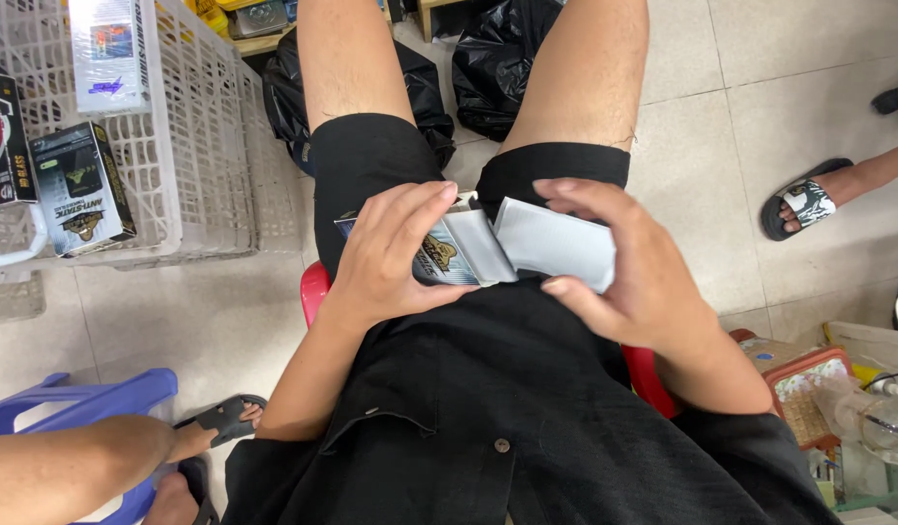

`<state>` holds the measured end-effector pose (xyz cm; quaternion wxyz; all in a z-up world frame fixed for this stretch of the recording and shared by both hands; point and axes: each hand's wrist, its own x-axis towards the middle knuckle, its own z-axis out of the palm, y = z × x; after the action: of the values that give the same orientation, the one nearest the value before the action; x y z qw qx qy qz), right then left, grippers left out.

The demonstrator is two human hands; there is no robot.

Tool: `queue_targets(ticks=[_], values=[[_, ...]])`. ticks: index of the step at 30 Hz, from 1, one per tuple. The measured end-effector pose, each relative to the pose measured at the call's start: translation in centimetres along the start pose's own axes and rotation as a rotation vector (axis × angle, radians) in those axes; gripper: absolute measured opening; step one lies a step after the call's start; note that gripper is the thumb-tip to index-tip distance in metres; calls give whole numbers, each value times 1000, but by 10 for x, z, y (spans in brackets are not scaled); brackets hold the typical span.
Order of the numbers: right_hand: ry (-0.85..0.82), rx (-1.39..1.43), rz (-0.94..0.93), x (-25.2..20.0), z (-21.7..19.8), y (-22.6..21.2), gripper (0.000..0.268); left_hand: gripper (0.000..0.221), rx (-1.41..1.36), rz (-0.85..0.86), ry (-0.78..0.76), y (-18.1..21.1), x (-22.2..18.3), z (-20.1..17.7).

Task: The recorder is inspecting and handling a mobile phone screen protector and its packaging.

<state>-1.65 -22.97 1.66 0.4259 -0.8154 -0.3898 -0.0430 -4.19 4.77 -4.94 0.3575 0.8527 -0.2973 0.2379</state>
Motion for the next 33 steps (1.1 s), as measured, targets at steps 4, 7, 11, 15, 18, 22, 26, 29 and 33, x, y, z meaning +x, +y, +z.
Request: queue_targets(ticks=[4, 7, 11, 15, 18, 22, 26, 29, 33], values=[[-57, -74, 63, -12, -11, 29, 66, 101, -24, -56, -37, 4, 6, -5], [-128, -232, 178, -16, -10, 49, 75, 105, -17, -141, -129, 7, 11, -8], [-363, -443, 630, -36, 1, 78, 97, 114, 68, -320, -288, -3, 5, 3], [-178, -160, 691, -77, 3, 116, 81, 125, 178, -500, -415, -15, -4, 11], [-15, -87, 613, -94, 1, 133, 62, 126, 191, -544, -444, -15, -7, 10], [135, -53, 693, -93, -12, 133, 52, 122, 243, -493, -387, -11, -6, 11], [245, 275, 384, -80, -31, 111, 39, 100, 77, -323, -275, 10, 24, 3], [187, 216, 59, -54, -42, 75, 36, 90, -307, -181, -342, 23, 60, 3], [210, 101, -287, -3, -53, 14, 31, 78, -872, 35, -676, 23, 101, 15]])
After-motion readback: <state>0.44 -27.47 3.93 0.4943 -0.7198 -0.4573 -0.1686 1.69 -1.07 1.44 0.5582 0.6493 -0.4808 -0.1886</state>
